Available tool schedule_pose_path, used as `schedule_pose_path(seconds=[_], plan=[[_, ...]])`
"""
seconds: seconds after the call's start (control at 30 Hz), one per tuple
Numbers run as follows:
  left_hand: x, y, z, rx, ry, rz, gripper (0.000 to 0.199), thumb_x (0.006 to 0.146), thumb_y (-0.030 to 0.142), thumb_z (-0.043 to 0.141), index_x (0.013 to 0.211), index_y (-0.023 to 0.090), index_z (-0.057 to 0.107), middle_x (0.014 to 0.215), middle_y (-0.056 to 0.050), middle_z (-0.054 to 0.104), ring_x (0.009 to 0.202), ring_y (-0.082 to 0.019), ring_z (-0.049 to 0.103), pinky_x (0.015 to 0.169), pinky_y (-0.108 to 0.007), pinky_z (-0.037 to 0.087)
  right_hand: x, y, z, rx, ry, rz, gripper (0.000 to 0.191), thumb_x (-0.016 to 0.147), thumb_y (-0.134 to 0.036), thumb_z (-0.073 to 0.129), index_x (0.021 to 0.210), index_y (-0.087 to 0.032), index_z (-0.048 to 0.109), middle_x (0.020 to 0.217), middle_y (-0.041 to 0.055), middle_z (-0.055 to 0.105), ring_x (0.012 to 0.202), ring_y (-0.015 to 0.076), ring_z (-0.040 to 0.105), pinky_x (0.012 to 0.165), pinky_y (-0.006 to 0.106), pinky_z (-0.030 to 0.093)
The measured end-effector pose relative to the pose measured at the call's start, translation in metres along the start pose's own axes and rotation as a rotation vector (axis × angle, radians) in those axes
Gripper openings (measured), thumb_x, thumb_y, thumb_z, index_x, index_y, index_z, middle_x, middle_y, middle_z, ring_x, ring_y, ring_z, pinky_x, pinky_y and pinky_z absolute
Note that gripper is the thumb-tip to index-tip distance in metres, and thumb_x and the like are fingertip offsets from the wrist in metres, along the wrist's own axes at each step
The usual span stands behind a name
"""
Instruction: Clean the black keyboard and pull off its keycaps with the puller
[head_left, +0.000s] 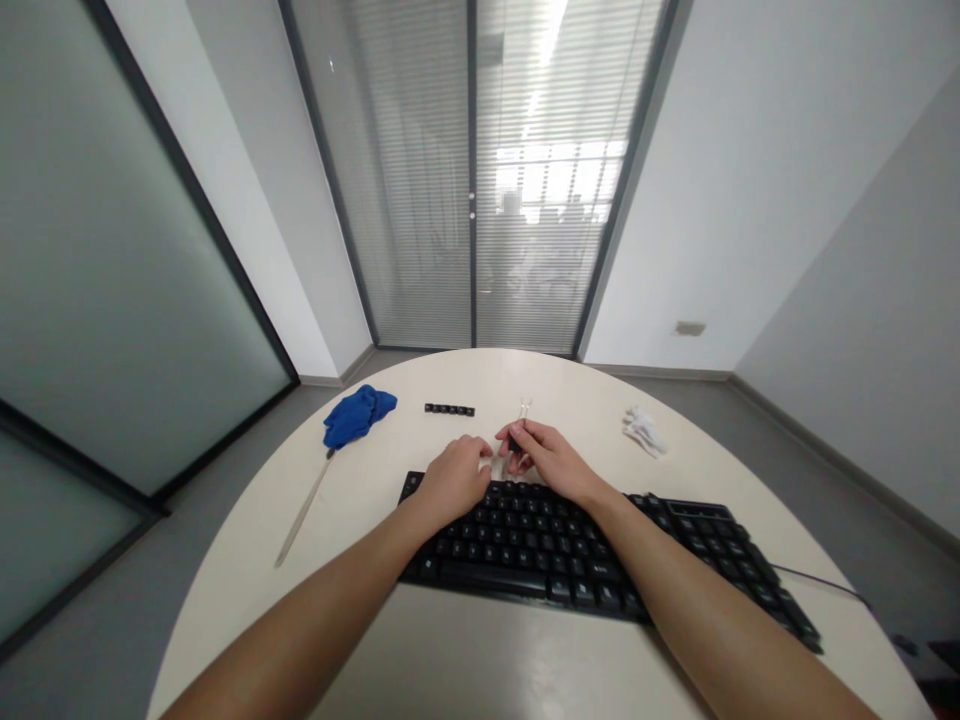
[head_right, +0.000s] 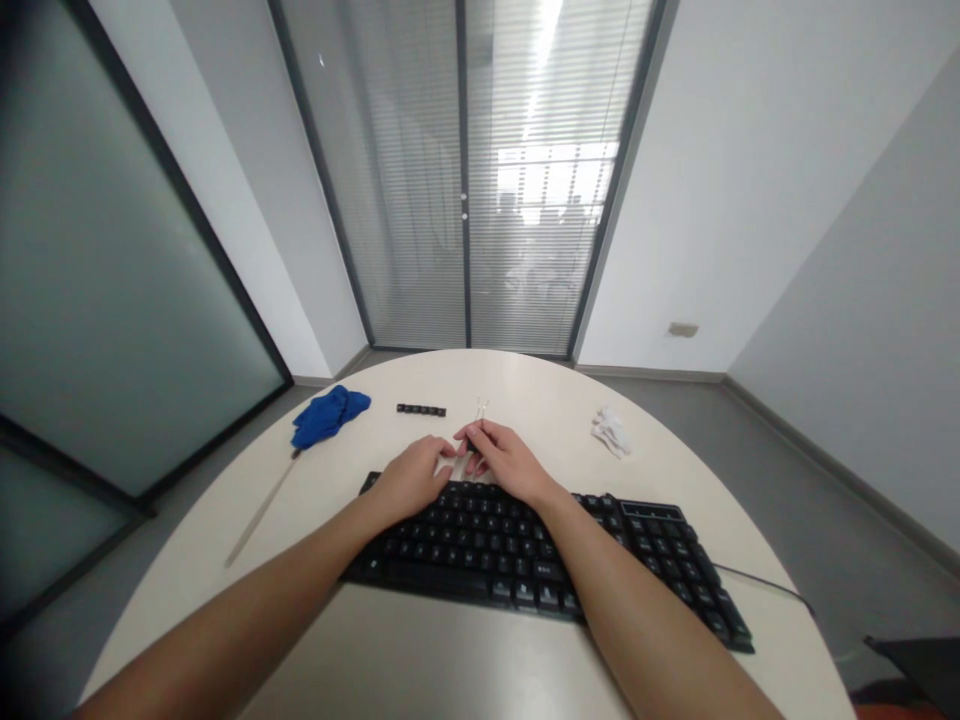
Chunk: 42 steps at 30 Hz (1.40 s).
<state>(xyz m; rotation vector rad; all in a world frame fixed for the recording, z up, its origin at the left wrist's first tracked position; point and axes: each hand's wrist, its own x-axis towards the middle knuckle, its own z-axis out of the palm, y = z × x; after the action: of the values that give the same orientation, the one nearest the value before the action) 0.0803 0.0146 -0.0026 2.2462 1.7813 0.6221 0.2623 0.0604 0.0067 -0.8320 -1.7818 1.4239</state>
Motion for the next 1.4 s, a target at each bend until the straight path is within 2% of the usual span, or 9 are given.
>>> schedule_pose_path(seconds=[0.1, 0.23, 0.53, 0.7, 0.87, 1.07, 1.17, 1.23, 1.4], plan=[[-0.017, 0.006, -0.004, -0.034, 0.007, 0.028, 0.019, 0.093, 0.023, 0.046, 0.097, 0.019, 0.065, 0.098, -0.006, 0.070, 0.091, -0.021, 0.064, 0.082, -0.032, 0.049, -0.001, -0.001, 0.000, -0.007, -0.001, -0.015, 0.045, 0.093, -0.060, 0.050, 0.099, -0.017, 0.063, 0.086, 0.0028, 0.066, 0.063, 0.0109, 0.063, 0.061, 0.025, 0.053], [-0.020, 0.007, -0.009, -0.044, -0.012, 0.053, 0.020, 0.093, 0.022, 0.046, 0.095, 0.021, 0.066, 0.094, -0.005, 0.071, 0.087, -0.021, 0.065, 0.078, -0.031, 0.048, -0.002, -0.001, 0.000, 0.002, -0.002, -0.021, 0.043, 0.094, -0.058, 0.049, 0.100, -0.018, 0.063, 0.086, 0.0026, 0.066, 0.063, 0.0107, 0.063, 0.061, 0.025, 0.053], [-0.015, 0.002, -0.013, -0.074, -0.072, 0.071, 0.024, 0.088, 0.016, 0.046, 0.096, 0.020, 0.069, 0.098, -0.006, 0.073, 0.089, -0.020, 0.066, 0.080, -0.030, 0.049, -0.005, -0.016, 0.002, -0.060, -0.038, 0.007, 0.041, 0.094, -0.056, 0.050, 0.104, -0.017, 0.063, 0.092, 0.0042, 0.067, 0.069, 0.0118, 0.066, 0.067, 0.026, 0.055], [-0.016, -0.008, -0.019, -0.051, -0.102, 0.080, 0.024, 0.087, 0.016, 0.047, 0.096, 0.021, 0.069, 0.098, -0.005, 0.073, 0.090, -0.021, 0.066, 0.080, -0.031, 0.049, -0.007, -0.023, 0.009, -0.036, -0.103, 0.078, 0.040, 0.095, -0.054, 0.051, 0.108, -0.019, 0.062, 0.098, 0.0054, 0.067, 0.077, 0.0132, 0.067, 0.071, 0.026, 0.055], [-0.016, -0.014, -0.023, -0.013, -0.112, 0.089, 0.023, 0.088, 0.018, 0.046, 0.092, 0.021, 0.069, 0.096, -0.005, 0.072, 0.089, -0.021, 0.066, 0.079, -0.031, 0.049, -0.009, -0.024, 0.015, -0.076, -0.105, 0.027, 0.039, 0.096, -0.053, 0.049, 0.111, -0.019, 0.064, 0.100, 0.0063, 0.069, 0.082, 0.0150, 0.066, 0.075, 0.029, 0.055], [-0.016, -0.013, -0.020, -0.028, -0.121, 0.092, 0.025, 0.090, 0.019, 0.043, 0.089, 0.021, 0.068, 0.093, -0.004, 0.072, 0.087, -0.021, 0.066, 0.080, -0.031, 0.049, -0.012, -0.033, 0.012, -0.181, -0.171, -0.025, 0.037, 0.099, -0.048, 0.047, 0.113, -0.020, 0.066, 0.100, 0.0061, 0.071, 0.091, 0.0180, 0.066, 0.086, 0.034, 0.053], [-0.016, -0.013, -0.020, -0.041, -0.120, 0.098, 0.026, 0.090, 0.019, 0.043, 0.091, 0.022, 0.069, 0.096, -0.004, 0.073, 0.090, -0.021, 0.066, 0.083, -0.032, 0.049, -0.012, -0.035, 0.011, -0.202, -0.126, -0.034, 0.037, 0.098, -0.047, 0.048, 0.118, -0.021, 0.066, 0.104, 0.0069, 0.070, 0.095, 0.0193, 0.065, 0.089, 0.036, 0.053], [-0.016, -0.013, -0.020, -0.053, -0.121, 0.102, 0.027, 0.089, 0.018, 0.043, 0.092, 0.022, 0.069, 0.096, -0.004, 0.073, 0.091, -0.021, 0.066, 0.084, -0.032, 0.049, -0.012, -0.036, 0.010, -0.179, -0.097, -0.024, 0.038, 0.097, -0.047, 0.050, 0.119, -0.020, 0.065, 0.107, 0.0077, 0.069, 0.096, 0.0195, 0.065, 0.089, 0.037, 0.054], [-0.015, -0.012, -0.020, -0.053, -0.118, 0.102, 0.026, 0.088, 0.018, 0.043, 0.089, 0.022, 0.069, 0.094, -0.003, 0.073, 0.089, -0.021, 0.066, 0.082, -0.032, 0.049, -0.012, -0.037, 0.004, -0.097, -0.172, 0.055, 0.038, 0.095, -0.049, 0.052, 0.116, -0.019, 0.066, 0.104, 0.0074, 0.069, 0.093, 0.0186, 0.066, 0.088, 0.037, 0.056]])
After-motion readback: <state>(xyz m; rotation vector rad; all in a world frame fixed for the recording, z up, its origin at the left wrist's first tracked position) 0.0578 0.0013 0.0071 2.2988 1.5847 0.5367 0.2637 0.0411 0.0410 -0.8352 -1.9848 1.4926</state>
